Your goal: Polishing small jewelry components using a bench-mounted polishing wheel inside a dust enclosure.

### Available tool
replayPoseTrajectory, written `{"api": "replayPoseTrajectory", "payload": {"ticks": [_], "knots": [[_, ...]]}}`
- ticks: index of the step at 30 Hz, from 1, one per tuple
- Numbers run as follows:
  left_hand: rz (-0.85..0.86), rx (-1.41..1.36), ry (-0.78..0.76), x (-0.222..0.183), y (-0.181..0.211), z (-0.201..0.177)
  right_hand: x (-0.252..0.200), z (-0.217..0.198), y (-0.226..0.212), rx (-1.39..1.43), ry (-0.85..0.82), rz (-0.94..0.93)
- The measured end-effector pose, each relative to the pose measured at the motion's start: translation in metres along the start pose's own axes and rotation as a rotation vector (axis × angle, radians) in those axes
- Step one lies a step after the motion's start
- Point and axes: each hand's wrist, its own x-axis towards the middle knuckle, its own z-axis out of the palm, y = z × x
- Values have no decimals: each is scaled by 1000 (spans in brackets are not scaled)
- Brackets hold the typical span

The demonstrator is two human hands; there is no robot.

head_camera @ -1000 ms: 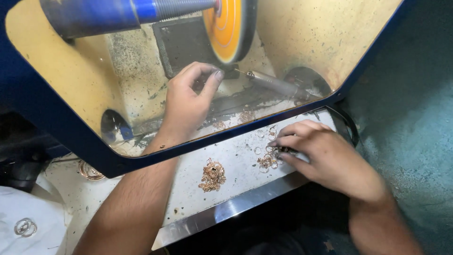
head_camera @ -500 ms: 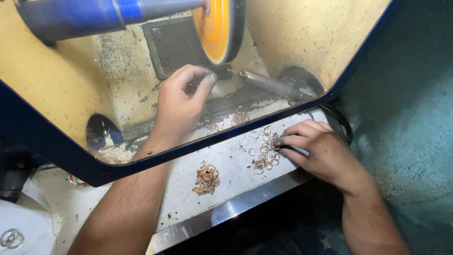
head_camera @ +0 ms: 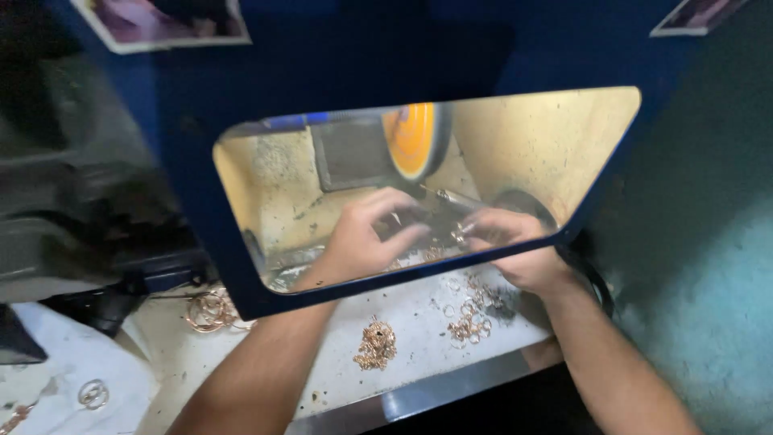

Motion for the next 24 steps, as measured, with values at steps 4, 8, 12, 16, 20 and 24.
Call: {"api": "replayPoseTrajectory", "payload": {"ticks": [4,8,12,16,20,24], "knots": [[5,56,97,2,17,-7,47,28,-4,-47,10,-43],[-88,115,199,6,20,-10,60,37,0,-84,38,-178],[46,192,288,12,16,4,63,37,-13,-34,107,-345],[105,230,342,14,18,6,64,35,6,-51,97,-408],[81,244,309,14,14,1,62,50,13,-6,188,-277],[59,257,280,17,12,-2,66,54,9,60,200,-197]]}}
